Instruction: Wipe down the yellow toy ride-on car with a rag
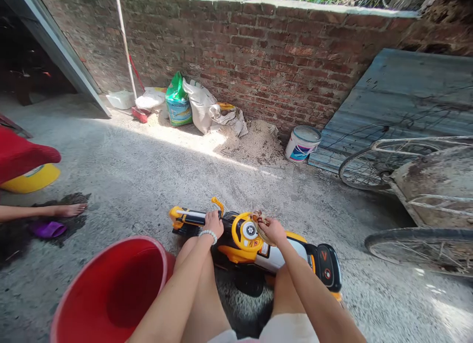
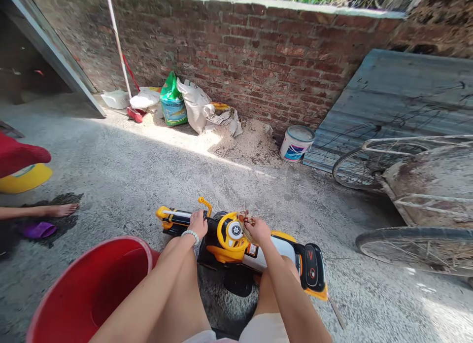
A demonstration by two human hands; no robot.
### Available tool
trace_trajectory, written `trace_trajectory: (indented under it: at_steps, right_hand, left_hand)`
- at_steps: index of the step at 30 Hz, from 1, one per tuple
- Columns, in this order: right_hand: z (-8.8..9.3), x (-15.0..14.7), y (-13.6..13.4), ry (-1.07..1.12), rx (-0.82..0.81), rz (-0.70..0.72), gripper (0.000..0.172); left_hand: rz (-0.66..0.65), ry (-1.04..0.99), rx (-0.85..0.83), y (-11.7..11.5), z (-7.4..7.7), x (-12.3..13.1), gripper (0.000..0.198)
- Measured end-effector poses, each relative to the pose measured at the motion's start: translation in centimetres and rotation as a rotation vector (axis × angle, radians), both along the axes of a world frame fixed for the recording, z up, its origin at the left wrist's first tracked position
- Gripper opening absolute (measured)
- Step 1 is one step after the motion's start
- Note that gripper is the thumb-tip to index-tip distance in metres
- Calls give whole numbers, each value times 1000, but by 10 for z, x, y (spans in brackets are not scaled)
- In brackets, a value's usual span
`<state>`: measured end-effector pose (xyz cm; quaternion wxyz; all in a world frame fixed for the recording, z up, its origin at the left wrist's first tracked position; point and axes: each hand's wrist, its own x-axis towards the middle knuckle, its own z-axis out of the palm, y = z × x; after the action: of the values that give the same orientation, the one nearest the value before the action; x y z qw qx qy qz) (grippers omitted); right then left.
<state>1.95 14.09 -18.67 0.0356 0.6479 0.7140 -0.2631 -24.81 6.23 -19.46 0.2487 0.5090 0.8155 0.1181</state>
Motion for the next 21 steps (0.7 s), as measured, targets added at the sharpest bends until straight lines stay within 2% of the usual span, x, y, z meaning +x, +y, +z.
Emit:
trace_trajectory:
  at_steps: [3, 6, 8, 11, 14, 16, 18, 21]
  right_hand:
    - [-10, 10, -35, 32, -56, -127, 35]
    - [-10, 7, -48, -3, -74, -138, 38]
    - [-2, 2, -39, -94, -14, -50, 39]
    - [11, -4, -16, -221, 71, 163, 38]
    - [11, -3, -1, -243, 92, 270, 32]
    - [2, 2, -1, -172, 100, 222, 31]
    - [-12, 8, -8, -9, 88, 63, 33]
    - [-36, 19, -22, 197, 41, -202, 44]
  left_hand:
    - [-2, -26, -36, -1, 5, 1, 51]
    - [1, -35, -52, -2, 9, 1, 52]
    - [-3, -27, -49, -3, 9, 1, 52]
    - [-6, -14, -37, -2, 8, 1, 51]
    - [3, -18, -15, -1, 5, 0, 51]
    - [9, -20, -4, 0, 3, 0, 52]
    - [6, -10, 3, 0, 1, 0, 52]
    - [8, 1, 17, -1, 0, 0, 52]
